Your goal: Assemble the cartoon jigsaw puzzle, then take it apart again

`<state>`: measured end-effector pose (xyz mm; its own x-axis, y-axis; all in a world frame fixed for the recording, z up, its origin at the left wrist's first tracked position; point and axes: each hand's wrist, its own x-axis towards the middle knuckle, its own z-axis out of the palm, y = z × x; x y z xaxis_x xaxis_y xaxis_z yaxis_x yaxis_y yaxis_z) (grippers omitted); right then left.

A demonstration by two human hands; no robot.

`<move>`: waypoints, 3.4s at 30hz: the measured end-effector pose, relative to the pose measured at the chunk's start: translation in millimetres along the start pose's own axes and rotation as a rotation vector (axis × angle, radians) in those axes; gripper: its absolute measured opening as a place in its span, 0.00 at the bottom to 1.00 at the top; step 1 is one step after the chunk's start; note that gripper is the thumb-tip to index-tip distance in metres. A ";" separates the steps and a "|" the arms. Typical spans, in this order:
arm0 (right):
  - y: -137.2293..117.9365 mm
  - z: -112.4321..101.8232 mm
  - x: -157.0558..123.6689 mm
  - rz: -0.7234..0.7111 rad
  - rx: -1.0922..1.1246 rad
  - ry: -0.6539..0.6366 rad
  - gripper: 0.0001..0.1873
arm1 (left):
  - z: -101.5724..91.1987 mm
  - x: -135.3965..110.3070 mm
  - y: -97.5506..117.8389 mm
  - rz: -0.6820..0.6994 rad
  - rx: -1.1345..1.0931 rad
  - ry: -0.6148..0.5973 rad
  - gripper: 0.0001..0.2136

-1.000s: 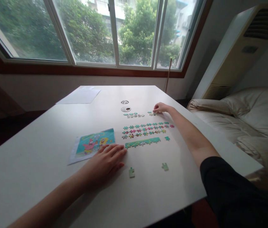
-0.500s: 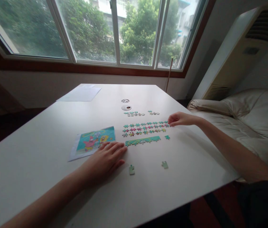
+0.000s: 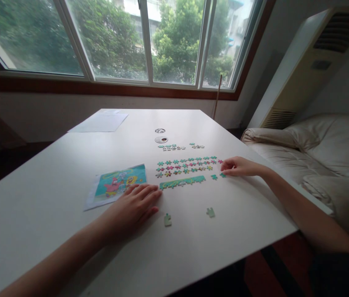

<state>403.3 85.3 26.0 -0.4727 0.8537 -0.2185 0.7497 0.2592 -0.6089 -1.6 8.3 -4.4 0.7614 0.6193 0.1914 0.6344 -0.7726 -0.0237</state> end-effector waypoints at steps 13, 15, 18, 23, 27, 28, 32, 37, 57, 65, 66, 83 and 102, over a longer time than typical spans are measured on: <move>5.9 10.1 4.0 -0.113 -0.056 -0.015 0.21 | 1.7 -0.5 -1.2 0.001 -0.001 -0.003 0.16; 5.1 10.9 4.6 -0.124 -0.061 -0.014 0.21 | 2.7 -0.5 -1.7 -0.001 -0.004 -0.004 0.16; 5.7 10.0 5.0 -0.133 -0.058 -0.021 0.22 | 3.3 -0.5 -2.1 0.000 -0.009 0.002 0.16; 8.5 9.0 5.8 -0.137 -0.032 -0.027 0.22 | 1.5 -0.4 -1.0 0.005 -0.011 0.003 0.16; 10.4 9.0 6.2 -0.141 -0.016 -0.035 0.22 | 1.2 -0.2 -1.1 0.008 -0.013 0.013 0.16; 10.6 9.0 6.3 -0.143 -0.015 -0.036 0.22 | 1.5 -0.2 -1.3 0.008 -0.012 0.015 0.16; 10.2 8.6 6.3 -0.138 -0.020 -0.035 0.21 | 2.2 -0.3 -1.6 0.004 -0.012 0.008 0.16; 9.9 8.5 5.9 -0.132 -0.025 -0.031 0.21 | 1.5 -0.1 -0.9 0.006 -0.009 0.018 0.16; 5.7 8.6 6.0 -0.139 0.252 0.040 0.15 | -36.9 -14.5 47.6 0.126 -0.024 0.041 0.10; -31.9 22.8 15.9 -0.195 0.438 0.013 0.17 | -19.5 -26.9 58.5 0.198 -0.046 0.000 0.16; -40.9 26.6 16.3 -0.228 0.413 -0.018 0.16 | -18.3 -24.7 59.4 0.194 -0.055 -0.004 0.17; -120.4 101.0 20.7 -0.391 0.181 -0.101 0.08 | -19.6 -6.8 64.6 0.205 -0.195 -0.094 0.18; -121.1 112.0 20.5 -0.585 -0.049 0.091 0.08 | -15.6 -8.5 63.4 0.200 -0.222 -0.063 0.19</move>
<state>251.0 20.9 9.8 -0.7736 0.5976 0.2108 0.3981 0.7171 -0.5721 30.2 -48.2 7.8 0.8794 0.4540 0.1433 0.4317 -0.8874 0.1618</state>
